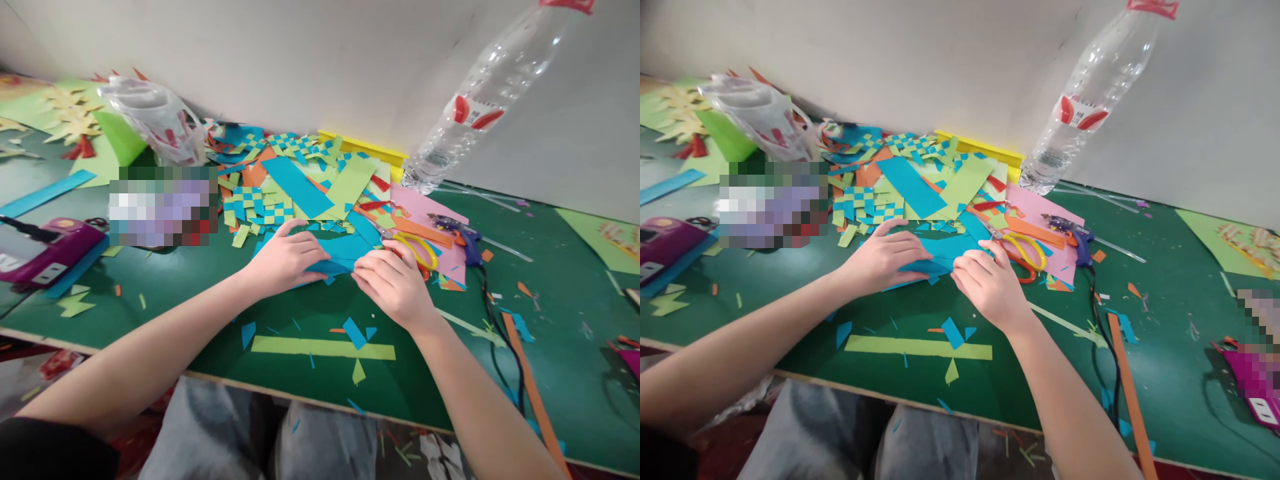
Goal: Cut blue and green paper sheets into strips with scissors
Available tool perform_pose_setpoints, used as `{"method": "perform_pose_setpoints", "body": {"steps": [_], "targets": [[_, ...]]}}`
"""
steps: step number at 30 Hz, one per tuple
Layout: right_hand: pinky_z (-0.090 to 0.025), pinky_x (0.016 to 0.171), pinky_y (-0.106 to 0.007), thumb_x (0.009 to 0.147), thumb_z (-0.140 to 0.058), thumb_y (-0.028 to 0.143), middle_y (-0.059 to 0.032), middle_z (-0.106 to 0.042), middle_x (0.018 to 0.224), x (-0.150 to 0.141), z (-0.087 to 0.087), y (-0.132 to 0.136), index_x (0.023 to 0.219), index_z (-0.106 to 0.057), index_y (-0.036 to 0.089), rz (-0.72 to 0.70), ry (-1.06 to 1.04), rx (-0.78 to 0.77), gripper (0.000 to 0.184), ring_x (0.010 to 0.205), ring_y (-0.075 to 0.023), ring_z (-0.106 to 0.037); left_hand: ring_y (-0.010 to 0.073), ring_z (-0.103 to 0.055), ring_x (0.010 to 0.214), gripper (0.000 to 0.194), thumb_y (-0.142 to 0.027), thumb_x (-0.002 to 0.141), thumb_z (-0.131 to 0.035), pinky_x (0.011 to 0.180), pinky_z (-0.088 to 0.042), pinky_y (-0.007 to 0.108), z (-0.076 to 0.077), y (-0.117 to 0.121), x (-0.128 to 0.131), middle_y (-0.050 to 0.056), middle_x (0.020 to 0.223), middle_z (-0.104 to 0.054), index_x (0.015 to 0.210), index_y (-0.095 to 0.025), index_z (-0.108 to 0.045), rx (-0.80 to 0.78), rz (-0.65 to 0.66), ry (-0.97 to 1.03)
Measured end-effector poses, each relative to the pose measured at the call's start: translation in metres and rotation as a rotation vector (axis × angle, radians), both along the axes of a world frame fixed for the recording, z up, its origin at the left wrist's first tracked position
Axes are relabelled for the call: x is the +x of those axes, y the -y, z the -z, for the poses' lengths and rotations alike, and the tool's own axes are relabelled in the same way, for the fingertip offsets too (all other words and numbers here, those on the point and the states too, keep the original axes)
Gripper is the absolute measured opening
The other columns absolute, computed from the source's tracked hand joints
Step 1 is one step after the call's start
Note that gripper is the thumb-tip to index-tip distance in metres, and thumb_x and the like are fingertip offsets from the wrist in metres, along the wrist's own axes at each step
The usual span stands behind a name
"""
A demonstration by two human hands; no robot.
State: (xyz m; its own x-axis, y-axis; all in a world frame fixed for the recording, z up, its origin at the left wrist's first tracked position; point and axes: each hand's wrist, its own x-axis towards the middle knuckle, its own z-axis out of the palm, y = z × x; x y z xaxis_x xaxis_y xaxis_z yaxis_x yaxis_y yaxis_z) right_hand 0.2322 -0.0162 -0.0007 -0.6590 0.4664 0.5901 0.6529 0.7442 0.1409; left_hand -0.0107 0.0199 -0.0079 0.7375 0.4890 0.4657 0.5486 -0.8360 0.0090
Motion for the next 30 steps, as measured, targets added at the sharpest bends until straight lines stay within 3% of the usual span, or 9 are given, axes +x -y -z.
{"method": "perform_pose_setpoints", "body": {"steps": [6, 9, 12, 18, 30], "targets": [[-0.039, 0.104, -0.044, 0.089, -0.058, 0.026, 0.0000, -0.072, 0.106, 0.003, 0.003, 0.000, 0.096, -0.064, 0.026, -0.007, -0.084, -0.136, 0.009, 0.101, -0.0189, -0.063, 0.0154, -0.067, 0.080, 0.022, -0.039, 0.092, -0.057, 0.103, -0.036, 0.041, 0.002, -0.003, -0.003, 0.001, 0.081, -0.072, 0.092, -0.020, -0.066, -0.069, -0.018, 0.020], [-0.038, 0.106, -0.048, 0.086, -0.063, 0.038, -0.0055, -0.068, 0.121, 0.005, 0.003, -0.001, 0.118, -0.058, 0.023, 0.025, -0.130, -0.187, 0.036, 0.112, -0.0235, -0.060, 0.0154, -0.067, 0.080, 0.019, -0.037, 0.091, -0.058, 0.102, -0.036, 0.041, 0.003, -0.004, -0.006, 0.001, 0.081, -0.072, 0.091, -0.020, -0.066, -0.066, -0.027, 0.039], [-0.041, 0.103, -0.050, 0.083, -0.065, 0.043, -0.0092, -0.068, 0.119, 0.007, 0.005, -0.004, 0.128, -0.053, 0.020, 0.070, -0.152, -0.239, 0.052, 0.112, -0.0272, -0.059, 0.0150, -0.066, 0.080, 0.017, -0.036, 0.091, -0.059, 0.103, -0.036, 0.041, 0.003, -0.005, -0.007, 0.001, 0.083, -0.072, 0.091, -0.021, -0.067, -0.070, -0.040, 0.039], [-0.052, 0.086, -0.044, 0.085, -0.063, 0.029, -0.0076, -0.073, 0.092, 0.011, 0.011, -0.008, 0.107, -0.067, 0.021, 0.034, -0.195, -0.286, 0.024, 0.090, -0.0244, -0.066, 0.0151, -0.065, 0.078, 0.016, -0.034, 0.091, -0.059, 0.104, -0.036, 0.042, 0.003, -0.006, -0.008, 0.000, 0.080, -0.071, 0.090, -0.021, -0.067, -0.054, -0.043, 0.029], [-0.057, 0.080, -0.037, 0.087, -0.063, 0.029, -0.0058, -0.073, 0.091, 0.009, 0.010, -0.004, 0.098, -0.071, 0.023, 0.027, -0.377, -0.448, 0.015, 0.086, -0.0198, -0.068, 0.0143, -0.066, 0.077, 0.021, -0.039, 0.092, -0.057, 0.103, -0.037, 0.041, 0.003, -0.005, -0.007, 0.000, 0.080, -0.071, 0.089, -0.020, -0.067, -0.099, -0.036, 0.035]]}}
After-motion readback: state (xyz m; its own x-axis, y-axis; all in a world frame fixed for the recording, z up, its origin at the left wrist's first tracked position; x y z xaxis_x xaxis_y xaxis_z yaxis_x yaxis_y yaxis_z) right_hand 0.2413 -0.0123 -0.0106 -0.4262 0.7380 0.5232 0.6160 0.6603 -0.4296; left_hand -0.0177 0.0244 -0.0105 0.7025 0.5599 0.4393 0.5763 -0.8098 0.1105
